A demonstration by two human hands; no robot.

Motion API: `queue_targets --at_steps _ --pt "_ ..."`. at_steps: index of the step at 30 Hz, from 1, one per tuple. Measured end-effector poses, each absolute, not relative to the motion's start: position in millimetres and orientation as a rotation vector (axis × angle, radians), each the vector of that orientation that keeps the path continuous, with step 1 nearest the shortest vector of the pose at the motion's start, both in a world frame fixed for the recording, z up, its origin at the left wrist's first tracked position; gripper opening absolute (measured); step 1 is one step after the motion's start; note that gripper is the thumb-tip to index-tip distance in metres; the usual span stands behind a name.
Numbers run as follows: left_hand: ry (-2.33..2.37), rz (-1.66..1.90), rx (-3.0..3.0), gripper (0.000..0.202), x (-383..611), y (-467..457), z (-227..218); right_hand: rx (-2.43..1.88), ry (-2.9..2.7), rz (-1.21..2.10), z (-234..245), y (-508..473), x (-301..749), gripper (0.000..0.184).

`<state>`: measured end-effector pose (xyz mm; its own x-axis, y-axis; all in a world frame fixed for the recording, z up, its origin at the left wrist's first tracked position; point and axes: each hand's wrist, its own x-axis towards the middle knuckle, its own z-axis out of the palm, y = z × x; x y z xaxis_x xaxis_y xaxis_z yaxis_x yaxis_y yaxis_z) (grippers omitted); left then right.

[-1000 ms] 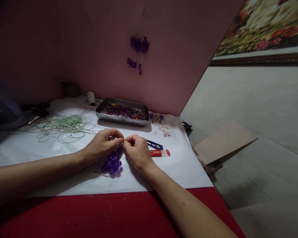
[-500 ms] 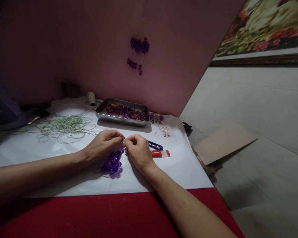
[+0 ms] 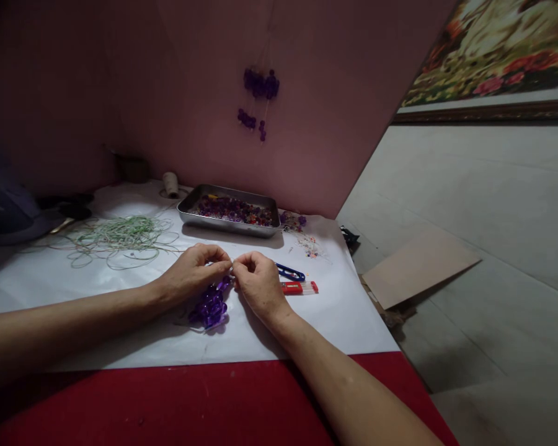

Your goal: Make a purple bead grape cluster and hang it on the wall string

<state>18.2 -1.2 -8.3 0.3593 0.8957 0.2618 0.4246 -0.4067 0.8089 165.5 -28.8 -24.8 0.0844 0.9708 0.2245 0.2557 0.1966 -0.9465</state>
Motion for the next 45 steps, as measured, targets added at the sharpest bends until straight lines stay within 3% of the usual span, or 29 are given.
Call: queue_targets --at_steps 45 --pt "1.093 1.028 1.847 0.006 18.8 1.2 -17.1 -1.31 -1.447 0.769 -23.3 -31.6 163.2 0.008"
